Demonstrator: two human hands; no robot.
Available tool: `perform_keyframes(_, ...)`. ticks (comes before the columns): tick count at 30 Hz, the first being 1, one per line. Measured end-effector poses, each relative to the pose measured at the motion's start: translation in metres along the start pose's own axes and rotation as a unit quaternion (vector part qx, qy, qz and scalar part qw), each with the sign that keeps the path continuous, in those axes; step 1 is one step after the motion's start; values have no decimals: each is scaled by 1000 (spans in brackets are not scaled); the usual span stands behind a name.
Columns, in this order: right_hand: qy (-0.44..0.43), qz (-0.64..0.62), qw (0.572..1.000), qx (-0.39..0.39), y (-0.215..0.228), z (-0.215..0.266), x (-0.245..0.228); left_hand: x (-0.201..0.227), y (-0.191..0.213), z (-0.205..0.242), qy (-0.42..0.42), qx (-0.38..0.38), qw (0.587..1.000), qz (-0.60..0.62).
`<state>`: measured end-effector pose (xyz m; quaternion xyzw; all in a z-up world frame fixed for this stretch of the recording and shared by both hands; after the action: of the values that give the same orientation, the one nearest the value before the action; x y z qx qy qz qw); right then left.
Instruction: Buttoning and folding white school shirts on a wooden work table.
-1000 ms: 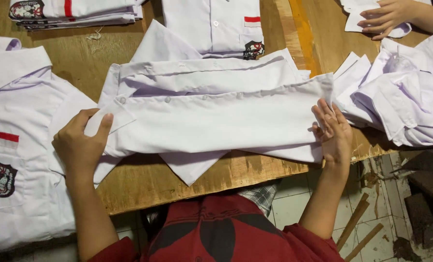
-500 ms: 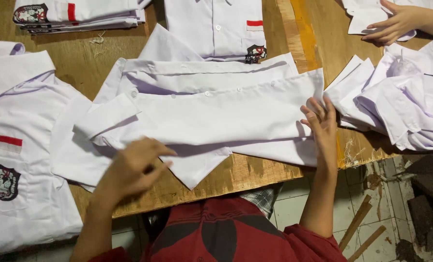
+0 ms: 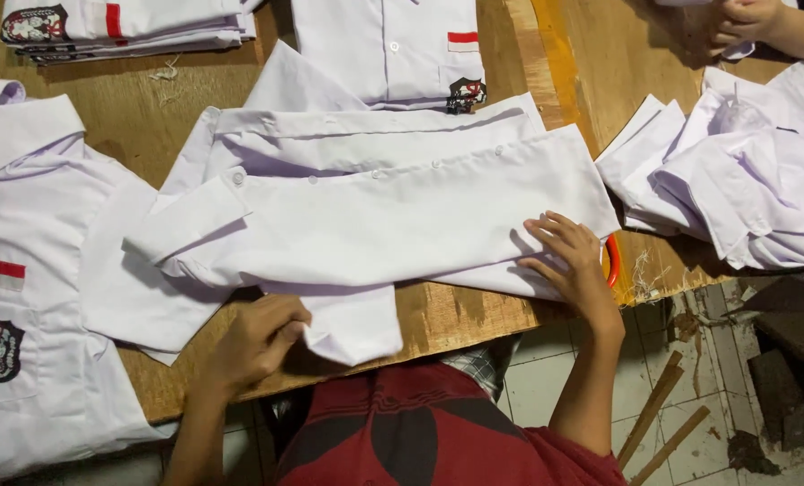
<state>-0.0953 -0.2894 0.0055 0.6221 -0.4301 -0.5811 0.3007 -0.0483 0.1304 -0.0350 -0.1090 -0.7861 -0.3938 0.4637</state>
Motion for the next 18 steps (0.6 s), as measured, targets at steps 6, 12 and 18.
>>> perform_keyframes(6, 106, -36, 993, 26, 16, 16, -37, 38, 66, 42, -9, 93, 990, 102)
perform_keyframes(12, -53, -144, 963, -221, 11, 26, -76, 9, 58, 84, 285, -41, 942, 175)
perform_keyframes(18, -235, -62, 912, -331, -19, 23, -29, -15, 82, 74, 363, -35, 931, 29)
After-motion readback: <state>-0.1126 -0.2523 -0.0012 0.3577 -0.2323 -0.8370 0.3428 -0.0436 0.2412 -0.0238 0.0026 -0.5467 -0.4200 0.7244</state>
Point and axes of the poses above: each hand's wrist, its own z-axis away from the middle knuckle, its own y-axis out of the back of the hand, x = y × z, the point moved 10 cm from there along -z, towards the middle knuckle, and after that the axes turned 8 degrees about -y, right-handed, at the moved point
